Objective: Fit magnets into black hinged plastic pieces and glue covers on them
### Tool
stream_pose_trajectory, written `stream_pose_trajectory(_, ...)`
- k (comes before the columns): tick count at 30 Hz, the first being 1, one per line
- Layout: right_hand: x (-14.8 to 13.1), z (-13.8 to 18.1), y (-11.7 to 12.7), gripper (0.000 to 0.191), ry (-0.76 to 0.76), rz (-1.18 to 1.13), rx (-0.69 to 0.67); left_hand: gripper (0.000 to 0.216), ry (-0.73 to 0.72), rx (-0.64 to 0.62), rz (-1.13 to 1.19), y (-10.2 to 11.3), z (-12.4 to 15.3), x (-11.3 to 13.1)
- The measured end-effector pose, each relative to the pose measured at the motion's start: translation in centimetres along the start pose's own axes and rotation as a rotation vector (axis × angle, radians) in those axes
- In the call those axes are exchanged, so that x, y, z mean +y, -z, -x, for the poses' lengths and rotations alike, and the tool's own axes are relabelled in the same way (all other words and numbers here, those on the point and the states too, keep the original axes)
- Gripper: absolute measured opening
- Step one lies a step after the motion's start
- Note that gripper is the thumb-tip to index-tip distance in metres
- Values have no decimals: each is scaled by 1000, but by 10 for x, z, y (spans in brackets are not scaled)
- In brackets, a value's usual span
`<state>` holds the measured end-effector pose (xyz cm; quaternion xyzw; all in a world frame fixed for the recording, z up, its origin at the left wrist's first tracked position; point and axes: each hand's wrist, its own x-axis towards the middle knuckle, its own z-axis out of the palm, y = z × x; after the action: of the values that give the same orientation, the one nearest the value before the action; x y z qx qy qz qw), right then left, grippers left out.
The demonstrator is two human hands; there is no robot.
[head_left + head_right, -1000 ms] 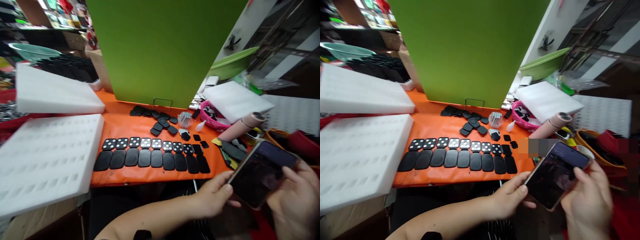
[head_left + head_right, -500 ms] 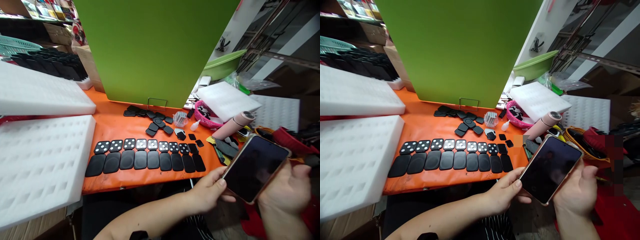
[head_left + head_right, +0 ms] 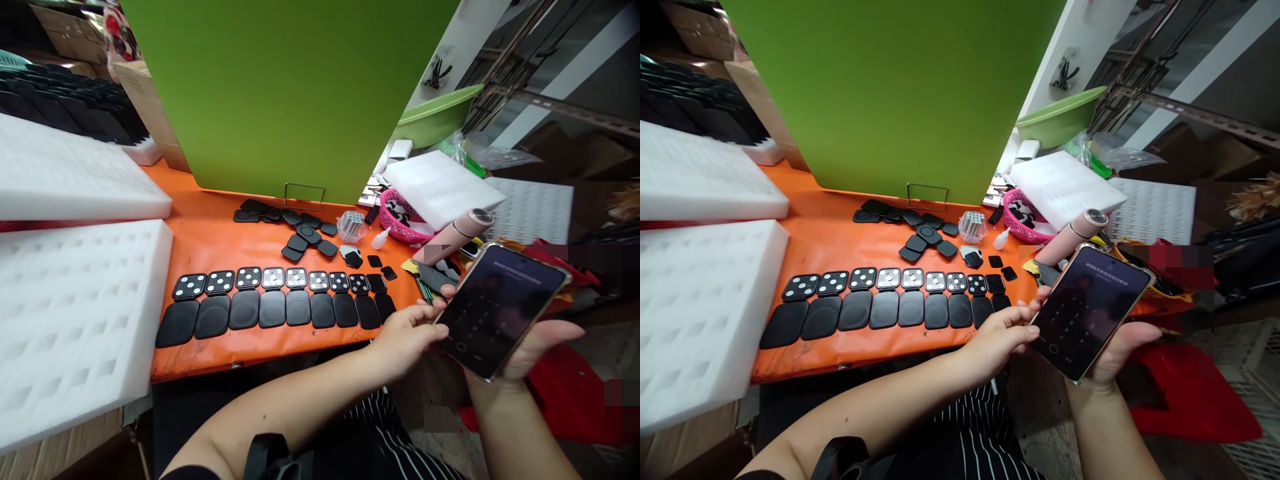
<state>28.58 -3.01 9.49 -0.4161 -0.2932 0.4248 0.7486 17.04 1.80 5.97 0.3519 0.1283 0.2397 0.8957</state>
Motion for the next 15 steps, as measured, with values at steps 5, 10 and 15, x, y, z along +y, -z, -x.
stream_pose_trajectory(5,1,0,-4,79,86,40,1,32,-90,65,-198,-6,-7,-6)
stream_pose_trajectory(10,1,3,-9,82,97,123,9,56,-109,117,-291,-17,-5,0)
stream_pose_trajectory(15,1,3,-6,81,128,140,19,61,-159,178,-330,-26,-7,3)
